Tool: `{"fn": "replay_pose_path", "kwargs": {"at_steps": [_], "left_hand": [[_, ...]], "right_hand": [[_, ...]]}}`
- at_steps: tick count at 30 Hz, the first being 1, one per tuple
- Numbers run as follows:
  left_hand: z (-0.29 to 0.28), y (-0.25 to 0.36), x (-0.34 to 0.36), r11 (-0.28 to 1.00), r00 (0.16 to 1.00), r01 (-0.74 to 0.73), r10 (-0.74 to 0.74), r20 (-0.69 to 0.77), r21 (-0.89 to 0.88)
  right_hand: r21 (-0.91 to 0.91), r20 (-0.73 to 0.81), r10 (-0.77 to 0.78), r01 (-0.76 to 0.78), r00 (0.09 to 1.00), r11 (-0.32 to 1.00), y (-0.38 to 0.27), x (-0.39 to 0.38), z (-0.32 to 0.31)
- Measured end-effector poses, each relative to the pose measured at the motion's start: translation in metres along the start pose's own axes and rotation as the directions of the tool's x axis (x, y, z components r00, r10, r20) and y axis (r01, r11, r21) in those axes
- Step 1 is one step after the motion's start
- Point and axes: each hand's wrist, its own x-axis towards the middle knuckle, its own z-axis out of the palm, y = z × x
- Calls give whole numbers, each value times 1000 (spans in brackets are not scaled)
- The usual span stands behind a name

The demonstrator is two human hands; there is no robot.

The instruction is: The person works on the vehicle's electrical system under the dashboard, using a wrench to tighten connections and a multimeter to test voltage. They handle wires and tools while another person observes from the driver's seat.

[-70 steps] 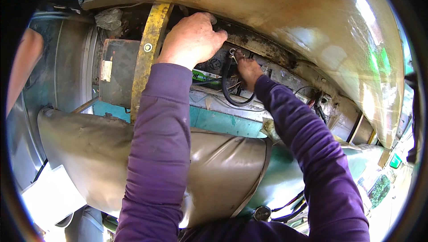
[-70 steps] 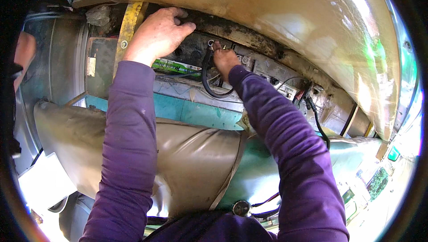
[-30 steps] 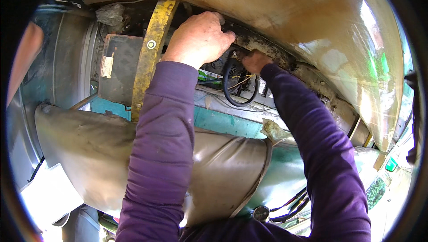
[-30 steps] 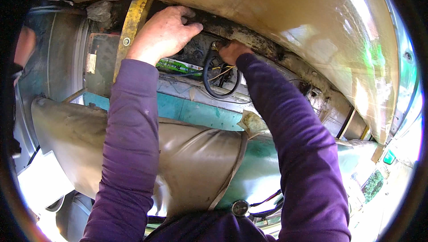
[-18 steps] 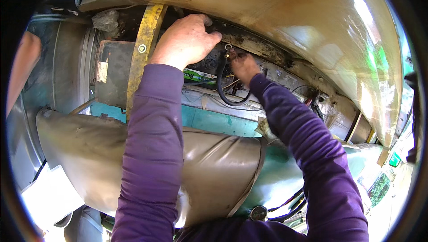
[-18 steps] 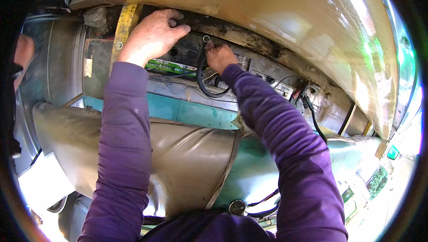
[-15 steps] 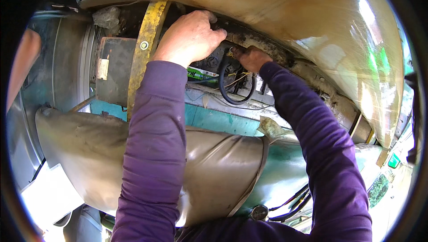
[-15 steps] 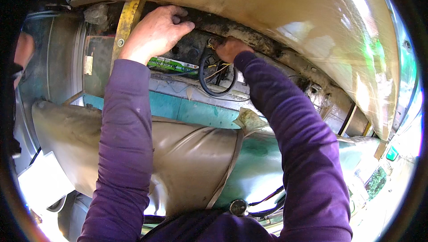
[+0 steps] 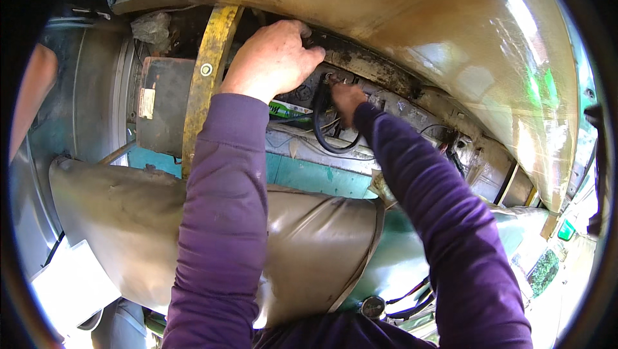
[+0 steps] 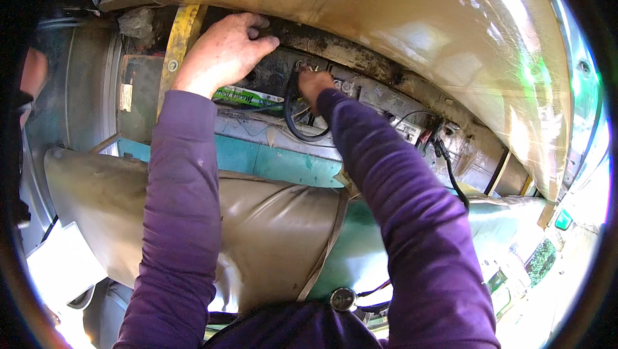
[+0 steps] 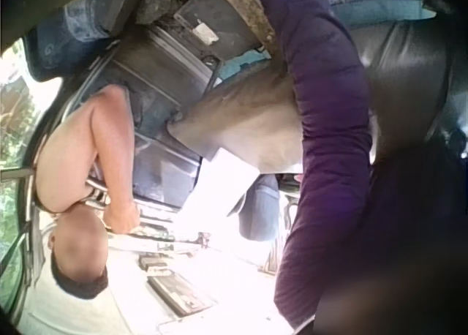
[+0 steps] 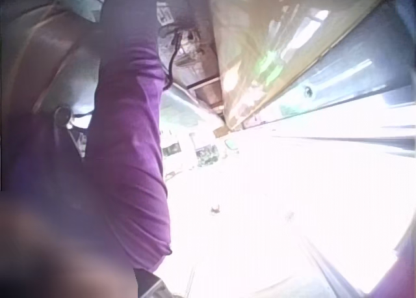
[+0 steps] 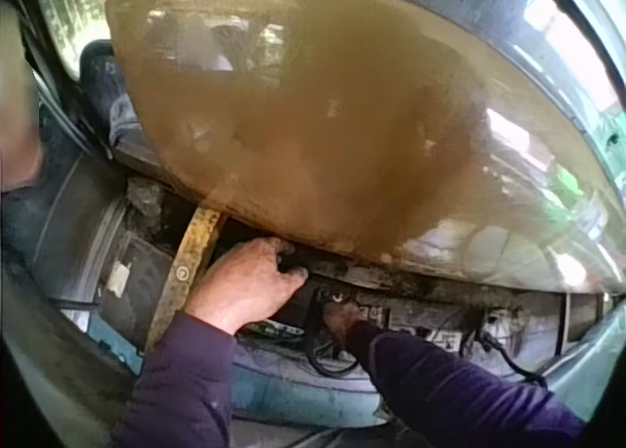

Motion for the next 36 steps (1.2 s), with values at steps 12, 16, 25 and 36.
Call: {"fn": "replay_pose_path", "kwargs": {"at_steps": [12,16,25,36], "left_hand": [[-3,3,-2,1000,1000,-11,11,20,-26],[-5,4,-2,999,999,23,-22,50,-30],[-6,5,-1,1000,999,26,-26,43,-7],[0,3,-1,1000,1000,-9,10,10,-12]], "right_hand": [[358,99,313,-327,945,875,29,-3,-28],[105,234,316,-347,919,932,14,-1,-77],[178,112,335,-350,936,920,18,-1,-57],[-163,-193,58,-90,979,983,-43,-9,7]]}}
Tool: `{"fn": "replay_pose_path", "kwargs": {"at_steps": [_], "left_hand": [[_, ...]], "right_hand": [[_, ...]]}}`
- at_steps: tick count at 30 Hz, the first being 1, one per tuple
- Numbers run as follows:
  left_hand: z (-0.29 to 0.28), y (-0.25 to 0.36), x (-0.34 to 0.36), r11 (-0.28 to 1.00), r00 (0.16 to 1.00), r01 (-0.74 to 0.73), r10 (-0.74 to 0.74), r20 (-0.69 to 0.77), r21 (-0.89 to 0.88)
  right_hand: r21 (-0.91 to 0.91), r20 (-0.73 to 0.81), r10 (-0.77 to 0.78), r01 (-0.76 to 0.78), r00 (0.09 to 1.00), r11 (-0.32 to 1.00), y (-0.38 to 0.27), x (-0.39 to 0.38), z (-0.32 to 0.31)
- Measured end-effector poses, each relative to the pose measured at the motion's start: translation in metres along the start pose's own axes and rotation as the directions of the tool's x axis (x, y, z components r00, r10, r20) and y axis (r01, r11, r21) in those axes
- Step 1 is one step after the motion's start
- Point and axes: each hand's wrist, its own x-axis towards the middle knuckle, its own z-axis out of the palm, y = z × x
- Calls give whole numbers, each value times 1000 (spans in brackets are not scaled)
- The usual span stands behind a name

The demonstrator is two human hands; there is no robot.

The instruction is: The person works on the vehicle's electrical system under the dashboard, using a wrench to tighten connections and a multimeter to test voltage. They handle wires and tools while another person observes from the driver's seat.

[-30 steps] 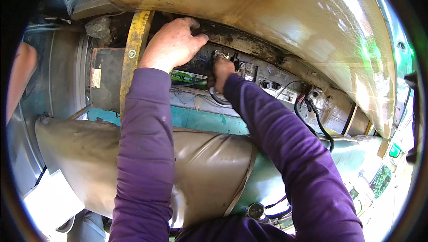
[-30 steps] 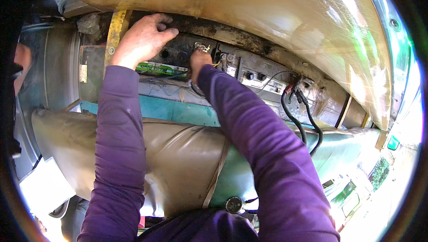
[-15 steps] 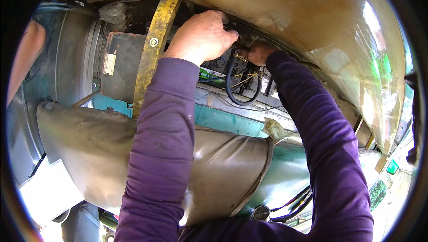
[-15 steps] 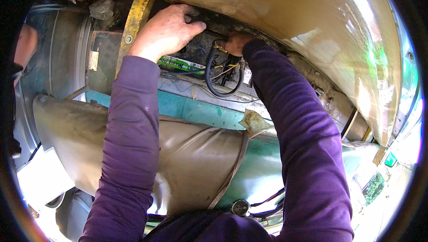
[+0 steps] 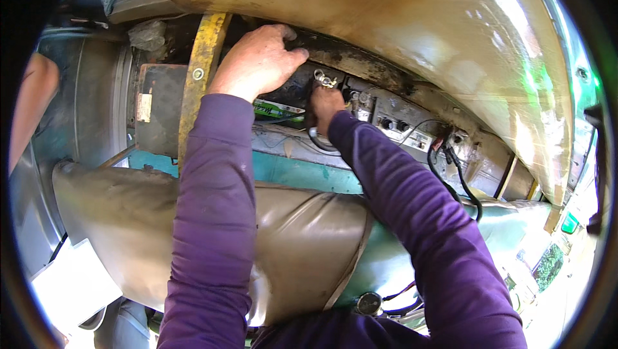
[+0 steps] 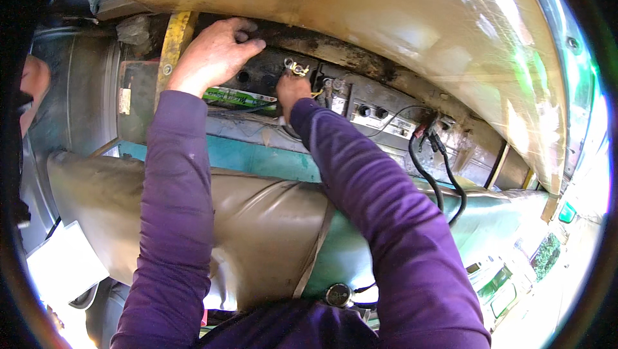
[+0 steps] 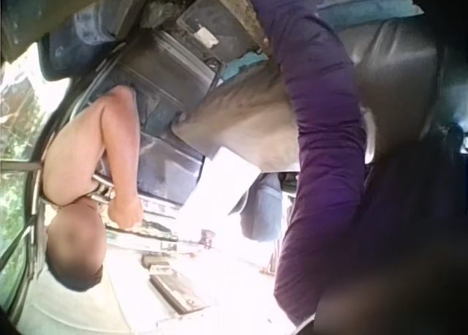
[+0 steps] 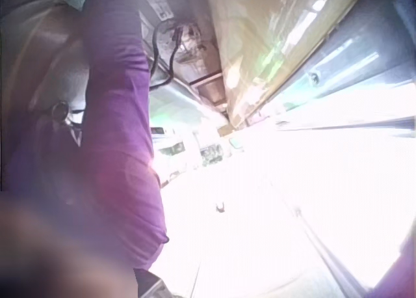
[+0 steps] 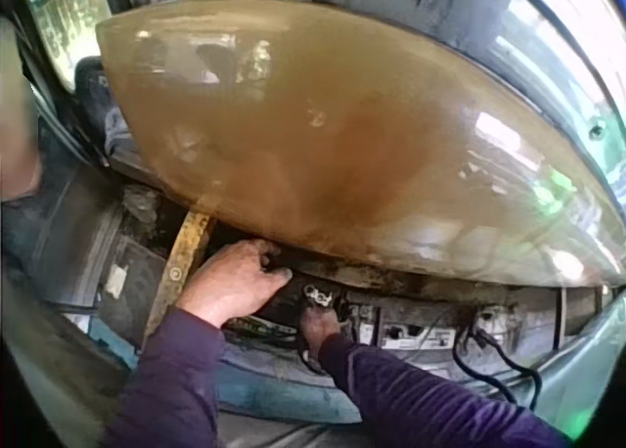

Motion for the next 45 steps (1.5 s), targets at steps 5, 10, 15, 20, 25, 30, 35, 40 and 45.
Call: {"fn": "replay_pose_path", "kwargs": {"at_steps": [5,10,15,20,25,30,35,40,45], "left_hand": [[-4,-4,0,999,999,-32,32,24,11],[-5,-1,-1,1000,999,19,-19,28,7],[-7,1,-1,999,998,40,-41,49,16],[-7,3,-2,998,997,57,-57,47,13],[-8,5,-2,999,997,54,-54,62,4],[-8,3,-3,999,998,35,-36,48,25],[-5,1,-2,999,999,17,-19,32,51],[-5,4,0,998,998,-48,49,-28,35],[-9,4,-3,999,999,-13,11,49,37]], "right_hand": [[356,277,248,-339,928,871,55,19,-20],[171,483,211,-329,850,929,72,27,-63],[185,522,107,-235,846,954,75,37,-91],[225,465,132,-261,875,939,67,30,-89],[145,543,171,-293,822,945,70,33,-79],[209,512,167,-311,842,927,71,32,-56],[-184,278,-7,60,960,981,8,19,-18],[166,165,212,-239,963,957,-15,22,7],[493,139,200,-242,970,836,42,9,-24]]}}
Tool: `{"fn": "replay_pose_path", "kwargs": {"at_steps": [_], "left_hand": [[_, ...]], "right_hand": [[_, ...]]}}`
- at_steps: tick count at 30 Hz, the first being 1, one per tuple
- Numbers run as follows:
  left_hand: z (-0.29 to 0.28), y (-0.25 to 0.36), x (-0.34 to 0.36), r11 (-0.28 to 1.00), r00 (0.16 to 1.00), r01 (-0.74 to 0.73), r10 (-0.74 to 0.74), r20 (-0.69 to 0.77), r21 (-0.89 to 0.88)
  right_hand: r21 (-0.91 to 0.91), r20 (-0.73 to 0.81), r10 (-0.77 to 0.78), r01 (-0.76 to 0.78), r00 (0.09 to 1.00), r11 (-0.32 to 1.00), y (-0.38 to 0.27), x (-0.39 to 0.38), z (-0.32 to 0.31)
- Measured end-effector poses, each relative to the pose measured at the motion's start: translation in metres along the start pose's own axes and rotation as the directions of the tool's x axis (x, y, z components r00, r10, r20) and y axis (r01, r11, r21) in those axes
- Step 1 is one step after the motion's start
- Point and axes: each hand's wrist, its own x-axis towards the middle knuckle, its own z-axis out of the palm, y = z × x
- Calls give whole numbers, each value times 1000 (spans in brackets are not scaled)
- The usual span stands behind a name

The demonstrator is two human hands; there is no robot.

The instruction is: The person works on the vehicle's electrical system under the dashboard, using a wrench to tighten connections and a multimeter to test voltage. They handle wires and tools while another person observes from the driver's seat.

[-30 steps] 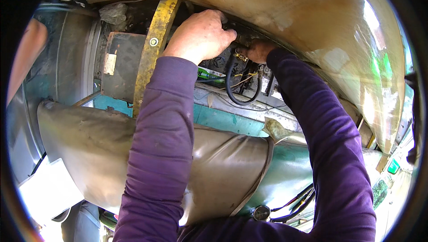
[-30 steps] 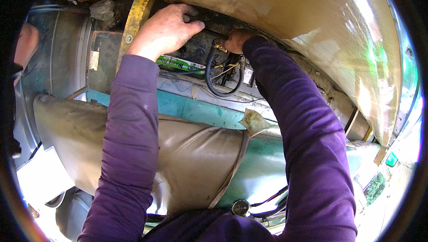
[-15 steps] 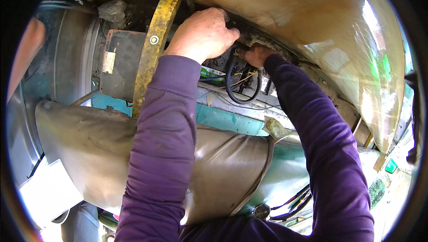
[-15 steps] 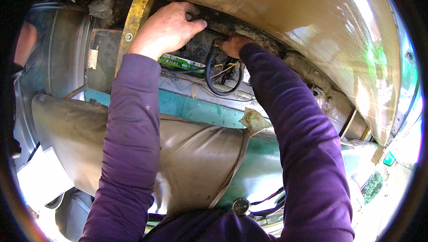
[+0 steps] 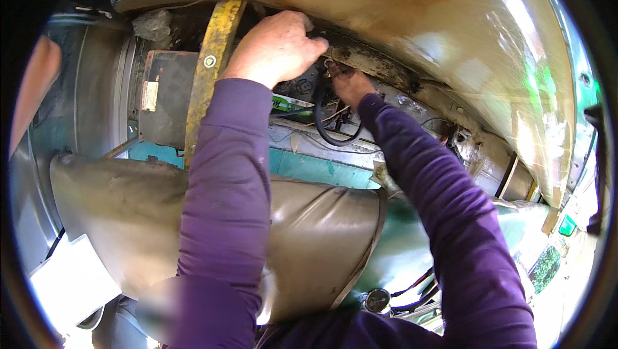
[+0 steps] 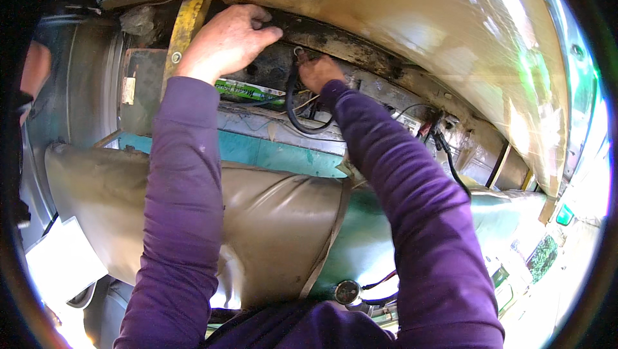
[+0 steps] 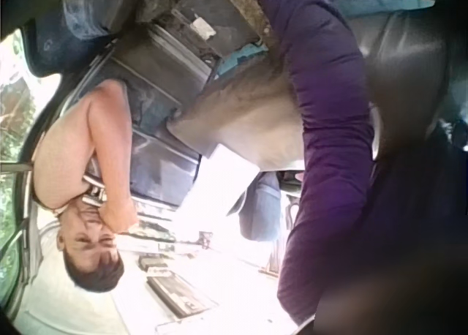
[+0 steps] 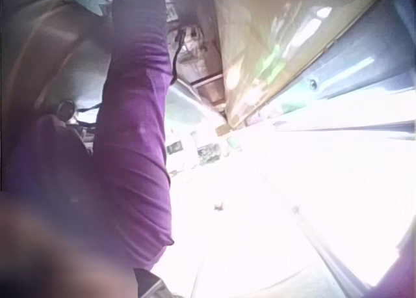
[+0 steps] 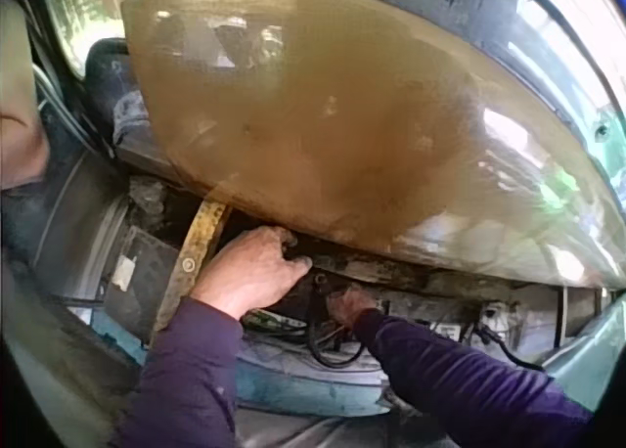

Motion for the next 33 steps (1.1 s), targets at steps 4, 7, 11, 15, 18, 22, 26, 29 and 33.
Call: {"fn": "replay_pose_path", "kwargs": {"at_steps": [4,7,11,15,18,22,26,29,33], "left_hand": [[0,0,1,1000,1000,25,-25,0,-7],[0,0,0,1000,1000,22,-22,3,-4],[-1,0,1,1000,1000,2,-2,-11,3],[-1,0,1,1000,1000,10,-10,8,-13],[0,0,2,999,999,30,-28,26,-45],[3,2,1,999,998,42,-42,44,6],[3,4,3,999,999,41,-41,1,1],[2,3,2,1000,999,15,-15,-42,-23],[1,2,1,999,999,-33,33,-2,-2]], "right_hand": [[-340,305,242,-132,921,931,-12,14,-48],[-353,403,190,-40,895,935,-17,23,-66],[-313,340,213,-103,916,944,-9,25,-56],[-289,337,241,-143,910,946,3,21,-40],[-213,295,319,-264,901,941,7,21,-23],[-274,225,126,-61,966,960,6,28,30],[-198,-146,103,-131,984,971,-2,37,87],[253,-160,201,-157,966,955,9,23,83],[196,-2,233,-229,972,954,36,5,12]]}}
